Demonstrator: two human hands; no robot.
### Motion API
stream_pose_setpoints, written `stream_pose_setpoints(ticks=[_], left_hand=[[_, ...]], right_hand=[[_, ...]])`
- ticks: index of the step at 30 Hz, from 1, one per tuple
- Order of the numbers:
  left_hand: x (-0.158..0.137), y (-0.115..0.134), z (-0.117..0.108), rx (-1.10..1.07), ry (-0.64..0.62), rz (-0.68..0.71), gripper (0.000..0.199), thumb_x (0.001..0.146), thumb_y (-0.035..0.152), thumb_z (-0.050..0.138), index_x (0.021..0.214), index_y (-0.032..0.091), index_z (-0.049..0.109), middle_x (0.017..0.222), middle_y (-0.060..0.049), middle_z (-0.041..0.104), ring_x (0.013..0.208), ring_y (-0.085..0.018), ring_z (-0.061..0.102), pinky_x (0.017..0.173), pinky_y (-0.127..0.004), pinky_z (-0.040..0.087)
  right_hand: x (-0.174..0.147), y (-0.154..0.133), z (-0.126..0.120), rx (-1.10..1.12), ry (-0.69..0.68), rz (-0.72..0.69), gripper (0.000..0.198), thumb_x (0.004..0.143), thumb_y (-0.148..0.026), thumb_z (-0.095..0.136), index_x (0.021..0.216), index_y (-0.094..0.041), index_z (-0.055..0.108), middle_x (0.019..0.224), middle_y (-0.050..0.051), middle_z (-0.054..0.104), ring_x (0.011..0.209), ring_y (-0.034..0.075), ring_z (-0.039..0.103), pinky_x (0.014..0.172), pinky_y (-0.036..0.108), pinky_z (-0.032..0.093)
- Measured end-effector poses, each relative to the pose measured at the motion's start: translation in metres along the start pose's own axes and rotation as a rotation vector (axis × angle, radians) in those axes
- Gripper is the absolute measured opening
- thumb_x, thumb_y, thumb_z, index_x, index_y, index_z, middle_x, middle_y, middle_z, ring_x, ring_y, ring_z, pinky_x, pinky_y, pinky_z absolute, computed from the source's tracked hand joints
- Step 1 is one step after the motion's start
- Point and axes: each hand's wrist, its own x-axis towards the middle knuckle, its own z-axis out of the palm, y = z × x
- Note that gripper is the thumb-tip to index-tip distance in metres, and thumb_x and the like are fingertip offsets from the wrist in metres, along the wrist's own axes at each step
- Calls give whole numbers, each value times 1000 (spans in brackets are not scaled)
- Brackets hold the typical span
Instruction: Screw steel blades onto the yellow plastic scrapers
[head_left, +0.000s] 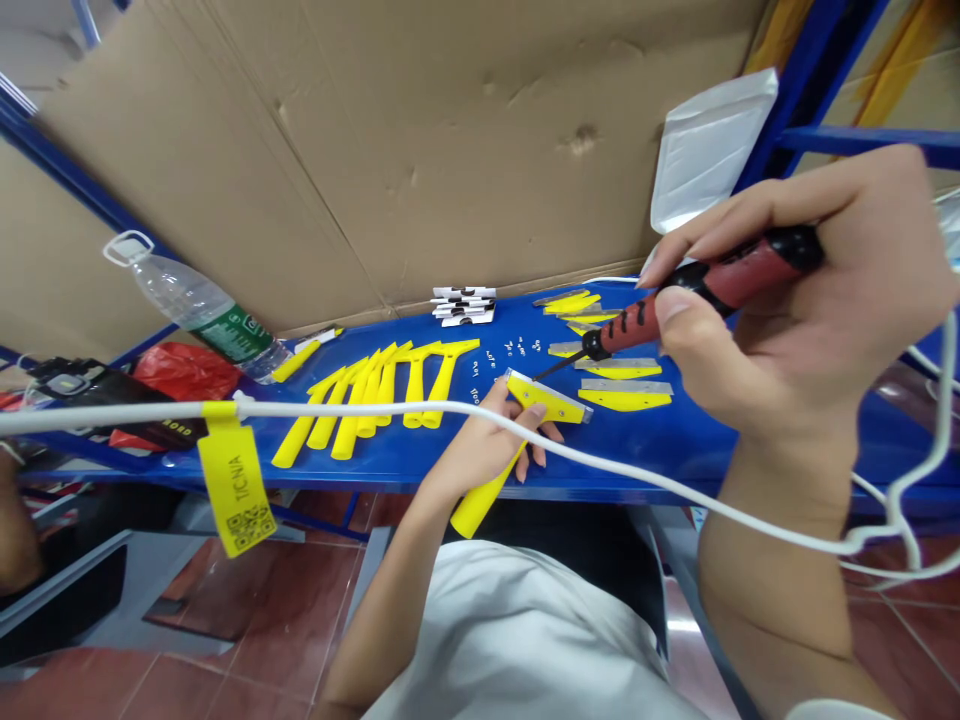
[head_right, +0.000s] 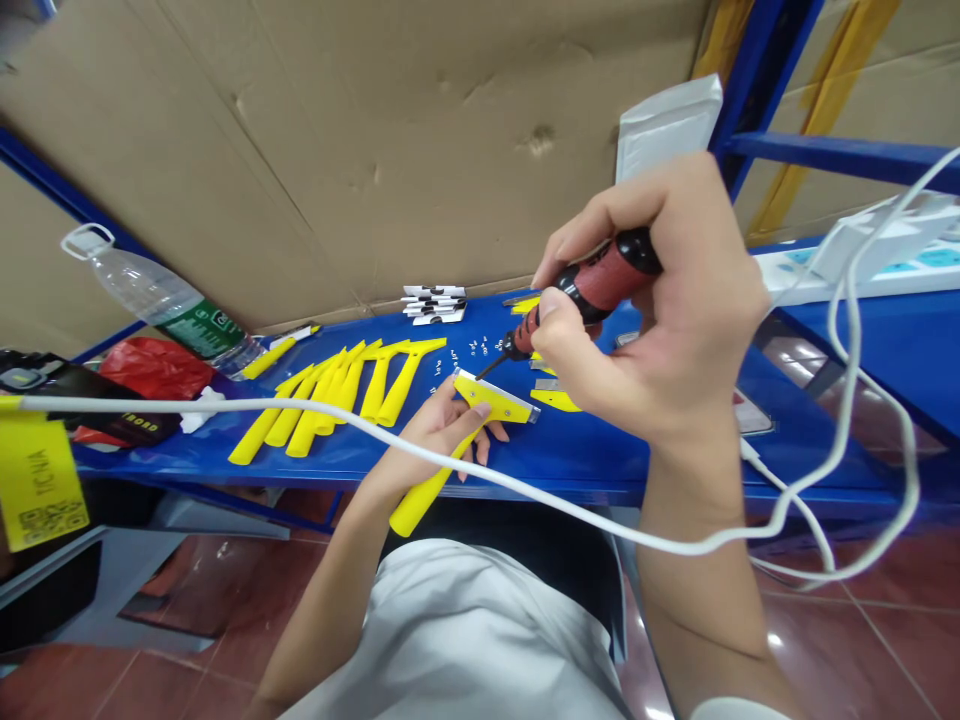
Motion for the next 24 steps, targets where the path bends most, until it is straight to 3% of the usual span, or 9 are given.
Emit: stream_pose_setpoints(ticks=[5, 10, 15, 17, 19, 21, 24], left_hand=[[-2, 6, 0, -32, 50, -8, 56, 96, 63, 81, 121, 19, 57, 85, -2, 75, 52, -15, 69, 43, -24, 54], [-7, 17, -10, -84, 101, 22, 50, 99, 61, 78, 114, 16, 63, 91, -10, 80, 63, -19, 75, 53, -28, 61], [-12, 31, -20, 167, 247, 129, 35, 106, 50, 72, 98, 17, 70, 96, -9, 82, 57, -15, 71, 56, -28, 57], [-13, 32, -18, 324, 288, 182, 28, 107, 45, 72, 103, 18, 77, 101, -10, 83, 70, -20, 77, 64, -31, 62], [-12, 29, -13, 471, 291, 265, 20, 107, 36, 72, 116, 21, 83, 120, -11, 84, 102, -28, 82, 88, -40, 68], [-11, 23, -9, 586, 249, 333, 24, 107, 28, 73, 127, 25, 85, 139, -11, 80, 132, -33, 75, 116, -51, 60], [-9, 11, -6, 705, 206, 354, 28, 106, 25, 73, 131, 27, 86, 144, -11, 78, 144, -36, 69, 128, -57, 52]], right_hand=[[2, -5, -1, -2, 41, 17, 22, 76, -32, 77, 93, -25, 65, 88, -1, 56, 79, 20, 76, 65, 38, 55], [4, -11, -4, -38, 50, 65, 26, 81, -38, 79, 94, -22, 63, 92, 1, 56, 85, 20, 76, 70, 35, 56], [5, -8, -2, -40, 89, 36, 25, 81, -40, 77, 92, -23, 61, 89, 1, 52, 84, 21, 77, 69, 36, 55], [5, -8, -1, -40, 92, 31, 23, 81, -38, 76, 92, -24, 61, 87, 0, 50, 83, 21, 77, 69, 36, 55], [5, -8, 0, -66, 79, 28, 21, 81, -37, 75, 92, -25, 62, 81, -1, 49, 81, 21, 76, 68, 37, 53], [4, -8, -2, -97, 65, 27, 19, 82, -37, 74, 92, -25, 63, 78, -1, 52, 79, 21, 75, 68, 38, 51], [3, -7, -4, -135, 59, 40, 20, 82, -40, 73, 91, -26, 63, 80, -1, 62, 76, 20, 72, 69, 39, 49]])
